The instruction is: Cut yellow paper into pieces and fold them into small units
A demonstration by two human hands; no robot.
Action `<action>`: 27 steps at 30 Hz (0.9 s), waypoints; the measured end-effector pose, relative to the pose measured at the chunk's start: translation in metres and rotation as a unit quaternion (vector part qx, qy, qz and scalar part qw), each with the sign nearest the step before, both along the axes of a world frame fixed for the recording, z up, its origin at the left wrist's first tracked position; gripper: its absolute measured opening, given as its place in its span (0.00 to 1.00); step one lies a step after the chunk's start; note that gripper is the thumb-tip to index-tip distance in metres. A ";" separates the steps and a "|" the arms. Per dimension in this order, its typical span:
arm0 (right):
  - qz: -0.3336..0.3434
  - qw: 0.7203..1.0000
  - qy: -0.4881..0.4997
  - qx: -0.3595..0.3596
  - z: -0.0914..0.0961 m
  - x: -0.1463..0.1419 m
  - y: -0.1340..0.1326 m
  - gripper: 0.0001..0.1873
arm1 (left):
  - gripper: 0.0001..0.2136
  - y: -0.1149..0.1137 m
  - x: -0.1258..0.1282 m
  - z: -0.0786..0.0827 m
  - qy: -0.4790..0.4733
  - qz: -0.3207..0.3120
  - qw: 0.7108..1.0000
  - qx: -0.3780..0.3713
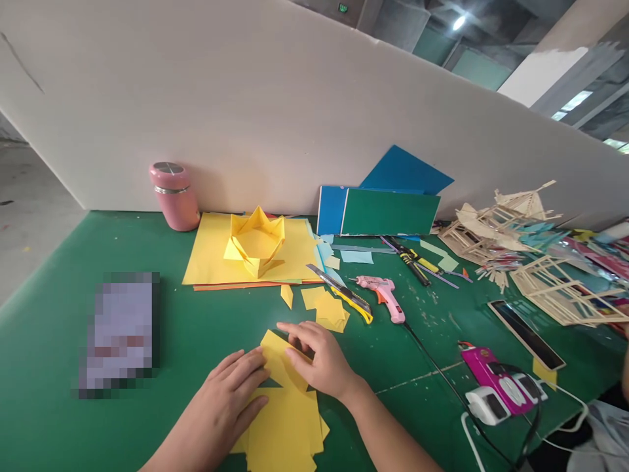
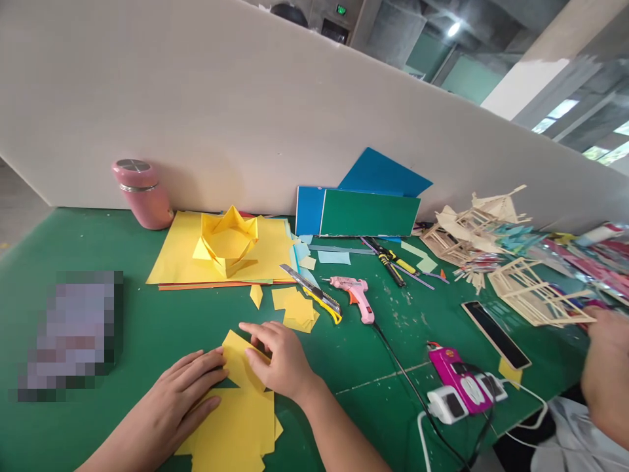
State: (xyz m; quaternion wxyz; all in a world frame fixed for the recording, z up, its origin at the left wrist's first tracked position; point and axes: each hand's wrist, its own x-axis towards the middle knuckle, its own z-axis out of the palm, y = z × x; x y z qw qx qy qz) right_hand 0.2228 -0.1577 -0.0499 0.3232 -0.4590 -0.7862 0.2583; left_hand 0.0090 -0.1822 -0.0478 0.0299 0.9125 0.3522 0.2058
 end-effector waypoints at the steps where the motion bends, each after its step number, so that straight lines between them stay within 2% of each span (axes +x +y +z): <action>1: 0.001 1.000 0.005 -0.008 0.000 0.000 0.000 0.19 | 0.15 0.000 0.000 0.001 0.004 0.001 1.000 -0.007; 9: 0.020 0.999 -0.011 -0.036 0.003 0.003 0.002 0.22 | 0.11 -0.002 0.000 0.004 -0.021 0.006 0.999 -0.034; 18: 0.025 0.999 -0.030 -0.031 0.003 0.003 0.000 0.20 | 0.16 -0.002 0.000 -0.003 0.018 0.019 1.000 -0.007; 27: 0.022 0.999 -0.023 -0.015 0.000 0.004 0.001 0.18 | 0.13 -0.001 -0.001 -0.005 0.023 0.025 0.999 0.004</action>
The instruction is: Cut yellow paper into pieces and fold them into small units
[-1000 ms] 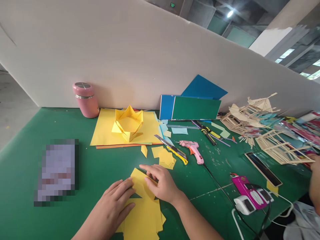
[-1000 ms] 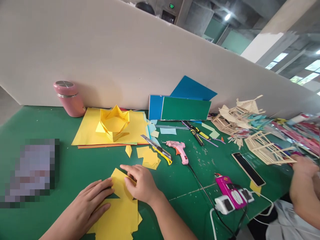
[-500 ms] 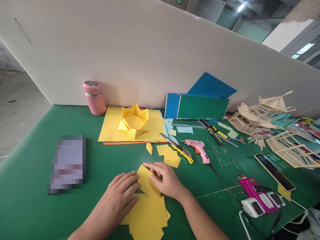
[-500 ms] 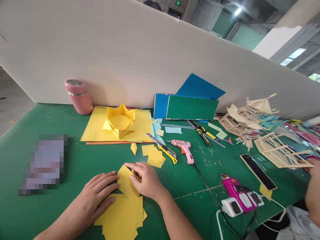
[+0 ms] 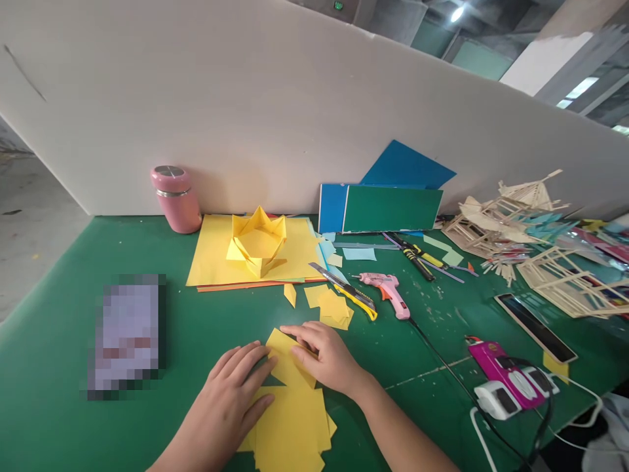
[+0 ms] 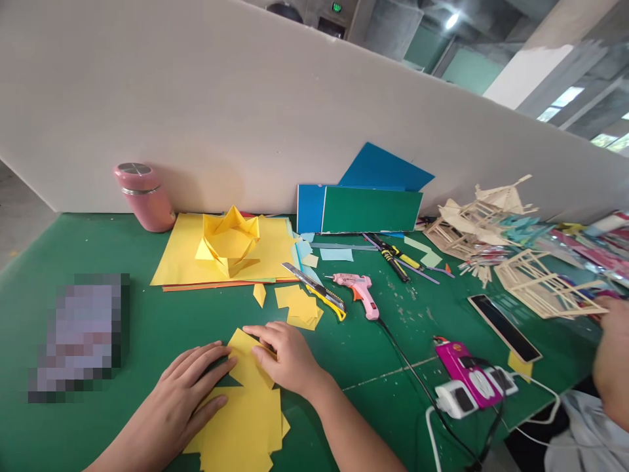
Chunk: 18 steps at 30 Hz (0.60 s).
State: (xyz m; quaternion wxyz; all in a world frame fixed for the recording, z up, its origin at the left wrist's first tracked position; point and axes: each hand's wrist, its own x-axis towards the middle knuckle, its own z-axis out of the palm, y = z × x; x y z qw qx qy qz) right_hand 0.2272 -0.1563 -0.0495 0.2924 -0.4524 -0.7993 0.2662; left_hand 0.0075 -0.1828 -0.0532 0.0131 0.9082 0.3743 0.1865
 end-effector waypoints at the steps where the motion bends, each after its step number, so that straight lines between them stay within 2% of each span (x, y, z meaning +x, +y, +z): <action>1: 0.001 1.000 0.002 0.003 -0.001 0.000 0.000 0.18 | 0.13 0.000 0.000 0.000 -0.002 -0.001 1.000 -0.002; 10: 0.039 0.999 0.007 0.027 0.003 0.002 0.003 0.21 | 0.12 0.001 0.001 0.000 -0.018 -0.003 1.000 -0.010; 18: 0.038 0.999 0.003 0.021 0.004 0.002 0.003 0.20 | 0.13 0.003 -0.001 0.000 -0.024 -0.013 1.000 0.002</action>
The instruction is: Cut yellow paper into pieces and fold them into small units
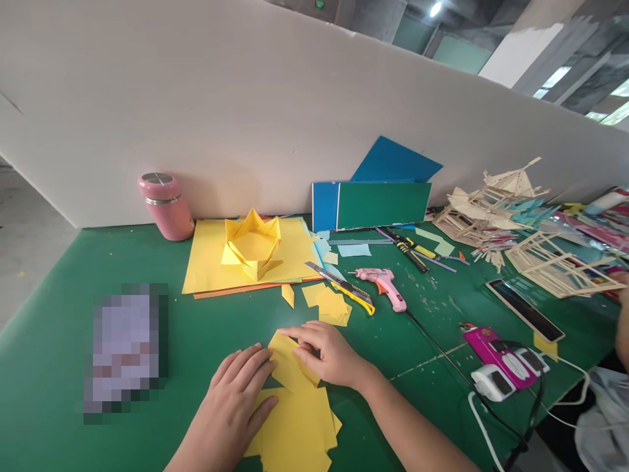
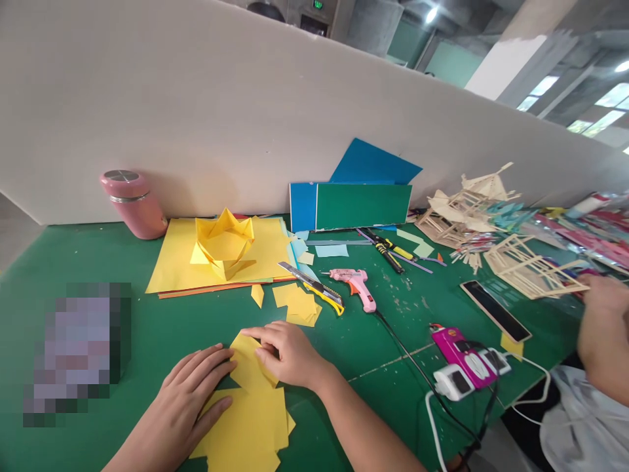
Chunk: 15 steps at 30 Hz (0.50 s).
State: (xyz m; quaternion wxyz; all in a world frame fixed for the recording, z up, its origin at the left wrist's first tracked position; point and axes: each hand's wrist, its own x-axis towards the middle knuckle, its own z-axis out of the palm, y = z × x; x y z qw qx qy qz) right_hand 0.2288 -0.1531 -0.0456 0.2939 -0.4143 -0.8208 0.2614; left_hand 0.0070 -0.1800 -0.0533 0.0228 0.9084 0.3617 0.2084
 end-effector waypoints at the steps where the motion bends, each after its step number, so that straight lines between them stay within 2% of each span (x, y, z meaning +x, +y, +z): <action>1: 0.002 1.000 0.002 0.001 0.000 0.000 0.000 0.20 | 0.12 0.000 0.000 -0.001 -0.001 0.000 1.000 -0.001; 15: 0.012 1.000 -0.011 0.019 -0.003 0.004 -0.002 0.18 | 0.08 0.003 0.015 0.005 -0.043 0.026 0.998 -0.036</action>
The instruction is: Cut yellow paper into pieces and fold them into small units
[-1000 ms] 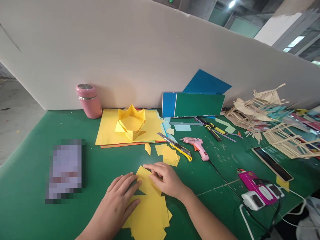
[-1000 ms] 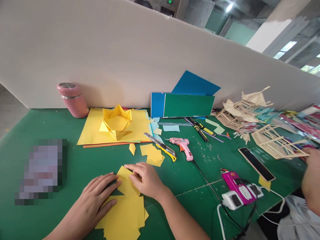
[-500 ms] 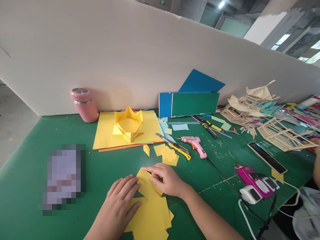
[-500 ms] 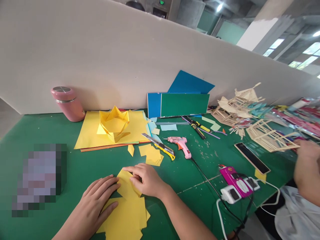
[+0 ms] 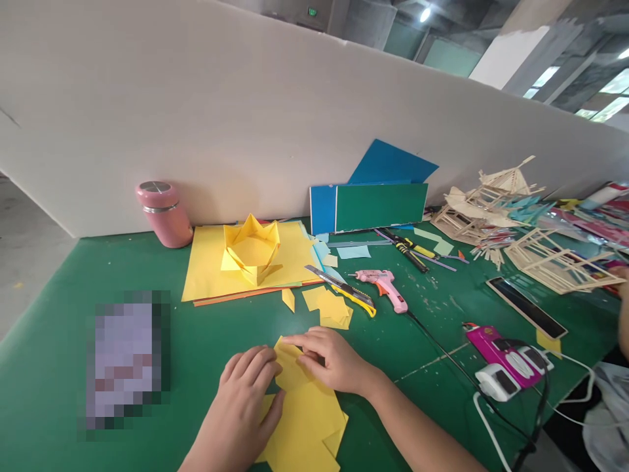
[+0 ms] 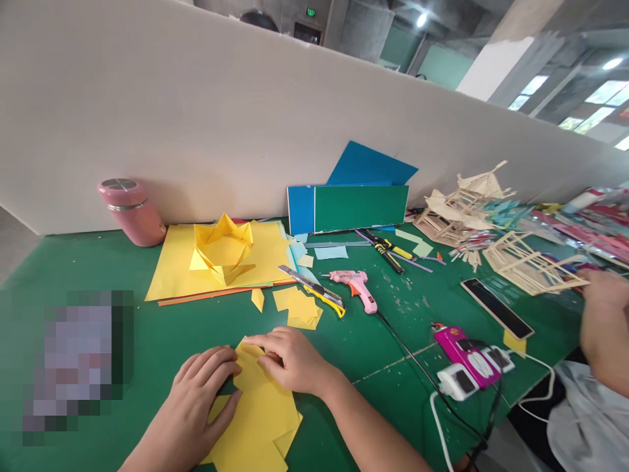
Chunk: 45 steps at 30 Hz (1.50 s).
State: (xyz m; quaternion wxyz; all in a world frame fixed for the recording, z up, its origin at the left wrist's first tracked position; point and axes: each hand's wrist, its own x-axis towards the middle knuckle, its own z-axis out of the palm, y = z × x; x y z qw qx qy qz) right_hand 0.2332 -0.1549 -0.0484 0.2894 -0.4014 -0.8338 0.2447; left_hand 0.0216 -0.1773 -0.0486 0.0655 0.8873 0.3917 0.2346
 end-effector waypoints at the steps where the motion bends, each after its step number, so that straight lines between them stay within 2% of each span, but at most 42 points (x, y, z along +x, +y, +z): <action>1: 0.001 1.000 -0.001 0.003 0.000 0.001 0.000 0.18 | 0.08 0.000 0.001 0.001 -0.001 -0.001 1.000 -0.005; 11: 0.017 1.000 -0.011 0.007 -0.001 0.004 0.002 0.19 | 0.11 -0.003 0.007 0.006 0.010 0.006 1.000 -0.020; 16: 0.011 0.999 0.019 -0.028 -0.002 0.005 0.000 0.20 | 0.10 -0.003 0.002 0.007 -0.004 -0.003 0.999 -0.032; 22: 0.011 0.994 0.043 -0.096 0.002 0.006 0.001 0.25 | 0.12 -0.004 -0.009 0.001 -0.069 -0.017 0.997 -0.020; 25: 0.010 0.994 0.038 -0.107 0.002 0.006 0.002 0.28 | 0.12 -0.004 -0.012 -0.002 -0.056 -0.010 0.998 -0.019; 30: -0.024 0.987 0.051 -0.150 0.006 -0.001 0.002 0.22 | 0.12 -0.008 -0.014 -0.002 -0.015 -0.020 1.000 -0.018; 36: -0.045 0.992 0.003 -0.115 0.012 -0.007 0.003 0.09 | 0.14 -0.010 -0.014 -0.003 0.010 -0.017 1.000 -0.021; 45: -0.110 0.983 0.022 -0.146 0.007 -0.017 0.006 0.10 | 0.13 -0.009 -0.014 0.002 0.053 -0.045 0.998 0.009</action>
